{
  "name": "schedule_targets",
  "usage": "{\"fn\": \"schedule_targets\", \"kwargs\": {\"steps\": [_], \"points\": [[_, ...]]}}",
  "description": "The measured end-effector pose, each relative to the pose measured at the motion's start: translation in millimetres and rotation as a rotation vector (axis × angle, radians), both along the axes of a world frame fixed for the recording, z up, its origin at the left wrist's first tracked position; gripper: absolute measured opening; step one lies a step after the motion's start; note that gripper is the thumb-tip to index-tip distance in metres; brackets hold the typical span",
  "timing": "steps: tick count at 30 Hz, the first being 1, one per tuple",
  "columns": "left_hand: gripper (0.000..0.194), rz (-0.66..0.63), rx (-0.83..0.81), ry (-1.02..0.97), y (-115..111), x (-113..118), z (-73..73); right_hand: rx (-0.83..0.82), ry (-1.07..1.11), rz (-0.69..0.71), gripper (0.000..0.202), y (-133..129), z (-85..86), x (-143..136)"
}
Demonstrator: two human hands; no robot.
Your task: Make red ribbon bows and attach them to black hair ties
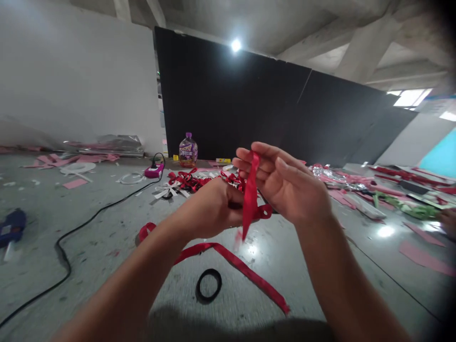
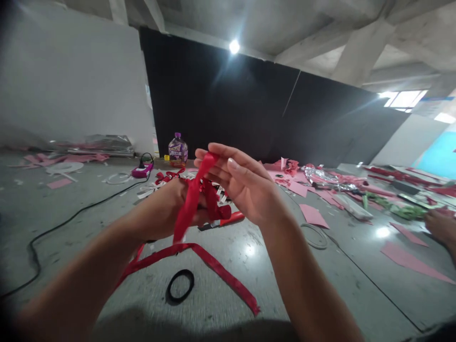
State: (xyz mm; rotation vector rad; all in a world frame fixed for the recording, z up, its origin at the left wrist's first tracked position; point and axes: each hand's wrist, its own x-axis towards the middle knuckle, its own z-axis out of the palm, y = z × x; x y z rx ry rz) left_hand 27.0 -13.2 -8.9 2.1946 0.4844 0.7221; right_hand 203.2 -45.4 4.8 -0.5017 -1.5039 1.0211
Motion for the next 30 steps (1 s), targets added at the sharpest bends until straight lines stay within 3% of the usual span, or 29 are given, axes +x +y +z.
{"fn": "schedule_targets", "kwargs": {"steps": [2, 5, 9, 14, 19, 25, 30], "points": [[0.014, -0.055, -0.103, -0.01, 1, -3, 3.5, -0.091, 0.033, 0.003, 0.038, 10, -3.8, 4], [0.013, -0.002, -0.151, -0.056, 5, -8, 6.4, -0.212, -0.011, 0.074, 0.057, 21, -11.9, 7], [0.012, 0.101, -0.162, -0.093, 11, -14, 8.2, -0.169, -0.152, 0.11, 0.049, 26, -20.8, 8], [0.009, 0.117, -0.263, -0.204, 14, -17, 7.3, -0.036, -0.196, -0.005, 0.013, 27, -25.7, 3], [0.016, 0.179, -0.353, -0.324, 18, -14, 2.3, -0.039, -0.194, -0.162, 0.017, 28, -30.0, -2], [0.049, 0.303, -0.406, -0.463, 20, -10, 1.3, 0.031, -0.398, -0.371, 0.017, 23, -25.5, -2], [0.035, 0.267, -0.355, -0.453, 18, -8, 1.9, 0.155, -0.54, -0.461, 0.018, 17, -17.8, -6]]}}
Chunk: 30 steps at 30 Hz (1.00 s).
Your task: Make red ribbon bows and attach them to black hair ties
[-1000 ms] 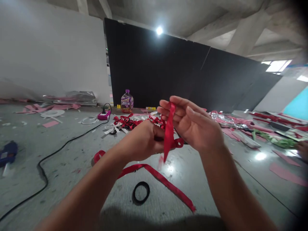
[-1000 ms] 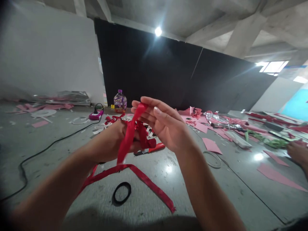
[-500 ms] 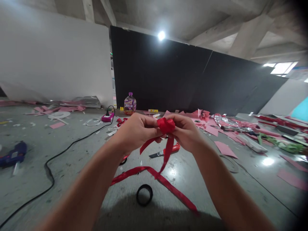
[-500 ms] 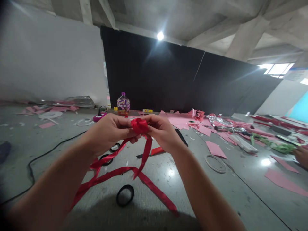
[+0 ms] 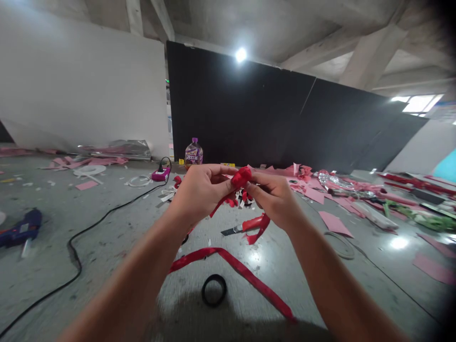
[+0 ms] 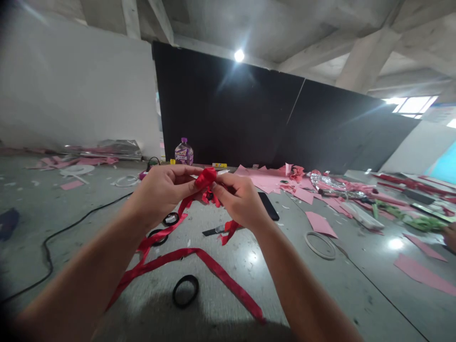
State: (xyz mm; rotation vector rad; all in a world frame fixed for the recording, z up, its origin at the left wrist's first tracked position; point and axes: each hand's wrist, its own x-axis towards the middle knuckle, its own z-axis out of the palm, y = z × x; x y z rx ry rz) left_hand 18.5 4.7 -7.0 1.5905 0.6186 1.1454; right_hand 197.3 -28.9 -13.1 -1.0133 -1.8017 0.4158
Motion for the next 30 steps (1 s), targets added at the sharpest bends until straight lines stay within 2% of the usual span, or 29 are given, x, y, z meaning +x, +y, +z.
{"fn": "schedule_targets", "kwargs": {"steps": [4, 8, 16, 20, 27, 30], "points": [[0.025, 0.023, 0.015, 0.016, -1, 1, 0.0, -0.015, 0.011, 0.02, 0.023, -3, 1.7, 1], [0.025, 0.042, 0.04, 0.067, -1, -1, 0.3, -0.079, 0.116, 0.083, 0.034, -4, 1.4, 2], [0.028, 0.016, 0.107, 0.152, -3, -3, 2.6, -0.012, 0.054, -0.092, 0.048, -1, -3.0, -2], [0.029, 0.06, 0.095, 0.153, 0, -3, 1.0, -0.033, 0.079, -0.116, 0.044, 0, -2.7, -2], [0.022, 0.194, 0.043, 0.126, 3, -1, -0.7, -0.162, 0.147, -0.024, 0.026, 0, 3.0, 8], [0.02, 0.275, 0.087, 0.149, 4, 0, -2.0, -0.148, 0.145, -0.073, 0.023, -2, 4.9, 11]]}}
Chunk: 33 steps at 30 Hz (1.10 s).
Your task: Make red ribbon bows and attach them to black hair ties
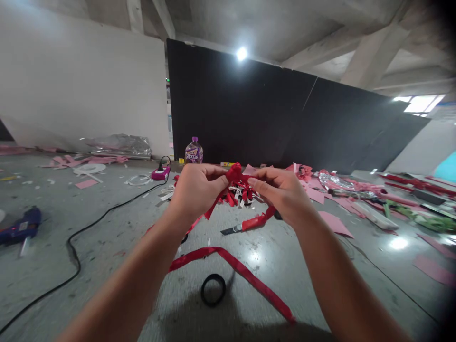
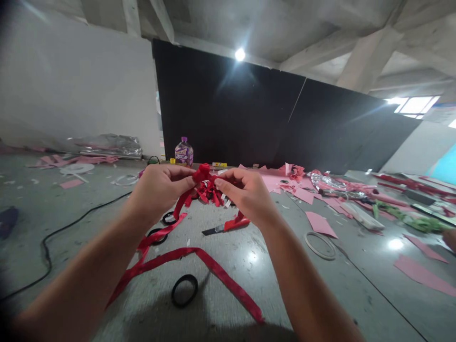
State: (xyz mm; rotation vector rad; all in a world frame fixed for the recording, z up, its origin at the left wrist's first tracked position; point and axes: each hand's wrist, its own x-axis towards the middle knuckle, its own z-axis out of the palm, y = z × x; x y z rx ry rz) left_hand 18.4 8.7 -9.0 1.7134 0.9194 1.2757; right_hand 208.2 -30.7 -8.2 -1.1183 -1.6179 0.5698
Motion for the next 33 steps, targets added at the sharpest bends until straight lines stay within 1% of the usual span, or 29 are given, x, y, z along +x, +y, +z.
{"fn": "schedule_targets", "kwargs": {"steps": [2, 3, 8, 11, 13, 16, 19, 21, 23, 25, 29, 33], "points": [[0.017, 0.039, 0.035, 0.023, 0, 0, -0.6, 0.041, -0.026, -0.06, 0.021, -1, 0.8, -1], [0.017, 0.038, 0.045, 0.035, 0, -1, -0.9, 0.07, -0.043, -0.086, 0.021, -2, 0.9, -2], [0.02, -0.107, 0.092, 0.108, 0, -3, -2.1, 0.235, -0.117, -0.143, 0.015, -2, -2.3, -10], [0.022, -0.165, 0.089, 0.132, 0, -3, -2.6, 0.276, -0.154, -0.15, 0.012, -1, -6.0, -11], [0.022, -0.182, 0.096, 0.129, 0, -3, -2.3, 0.295, -0.181, -0.152, 0.01, 0, -8.0, -10], [0.023, -0.153, 0.149, 0.15, 0, -3, -1.3, 0.307, -0.207, -0.128, 0.008, 1, -9.4, -8], [0.024, -0.061, 0.255, 0.218, -1, -3, -0.9, 0.242, -0.181, -0.002, 0.011, 1, -8.9, -7], [0.022, 0.003, 0.341, 0.267, -3, -3, -1.2, 0.165, -0.152, 0.079, 0.014, 0, -8.2, -7], [0.021, 0.034, 0.409, 0.301, -5, -1, -1.8, 0.088, -0.121, 0.131, 0.018, 1, -7.8, -8], [0.019, 0.033, 0.445, 0.316, -7, 0, -2.2, 0.048, -0.09, 0.158, 0.022, 2, -7.9, -8], [0.018, 0.012, 0.467, 0.312, -8, 1, -2.4, -0.003, -0.004, 0.152, 0.024, 5, -8.1, -9], [0.017, 0.034, 0.463, 0.241, -7, 2, -3.0, -0.192, 0.223, 0.255, 0.025, 5, -8.1, -10]]}}
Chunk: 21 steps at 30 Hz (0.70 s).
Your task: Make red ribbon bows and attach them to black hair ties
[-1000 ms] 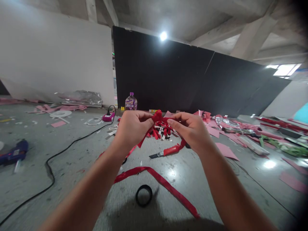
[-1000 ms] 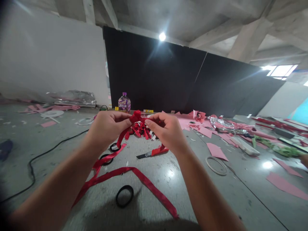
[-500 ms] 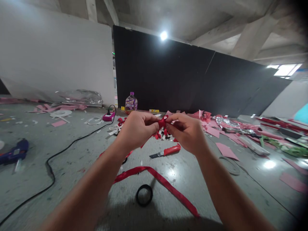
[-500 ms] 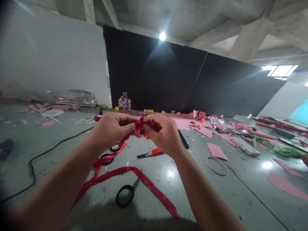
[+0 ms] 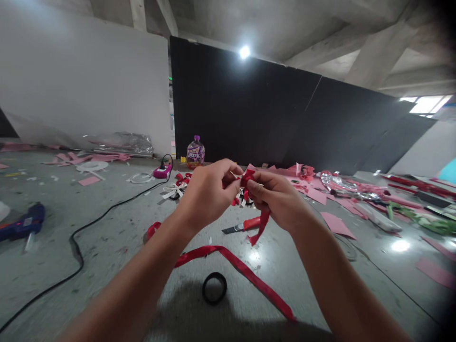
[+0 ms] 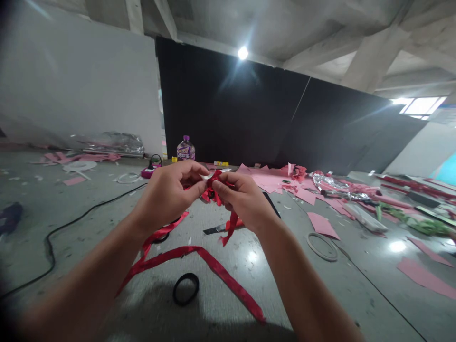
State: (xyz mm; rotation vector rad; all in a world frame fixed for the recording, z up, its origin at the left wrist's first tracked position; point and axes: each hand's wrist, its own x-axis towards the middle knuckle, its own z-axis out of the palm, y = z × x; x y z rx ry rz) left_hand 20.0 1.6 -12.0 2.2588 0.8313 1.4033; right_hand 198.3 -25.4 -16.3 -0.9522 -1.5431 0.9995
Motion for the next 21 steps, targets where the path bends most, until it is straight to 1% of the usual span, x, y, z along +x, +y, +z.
{"fn": "schedule_targets", "kwargs": {"steps": [3, 7, 12, 14, 18, 21], "points": [[0.011, -0.001, 0.035, -0.007, 0, 0, -0.1, -0.119, 0.152, 0.047, 0.026, 0, -0.4, -1], [0.015, -0.031, 0.085, 0.02, 0, -2, 1.6, -0.215, 0.304, 0.058, 0.024, 0, -0.5, -4], [0.019, -0.007, 0.256, 0.187, 0, -4, 3.2, -0.27, 0.377, 0.008, 0.02, 0, 0.5, -7], [0.019, 0.026, 0.339, 0.246, 1, -5, 2.1, -0.294, 0.41, -0.01, 0.018, 0, 1.0, -7], [0.025, 0.155, 0.444, 0.326, 3, -4, -2.7, -0.328, 0.461, -0.024, 0.015, -1, 2.6, -9], [0.03, 0.213, 0.498, 0.297, 4, -3, -5.8, -0.293, 0.44, -0.025, 0.015, -3, 3.5, -11]]}}
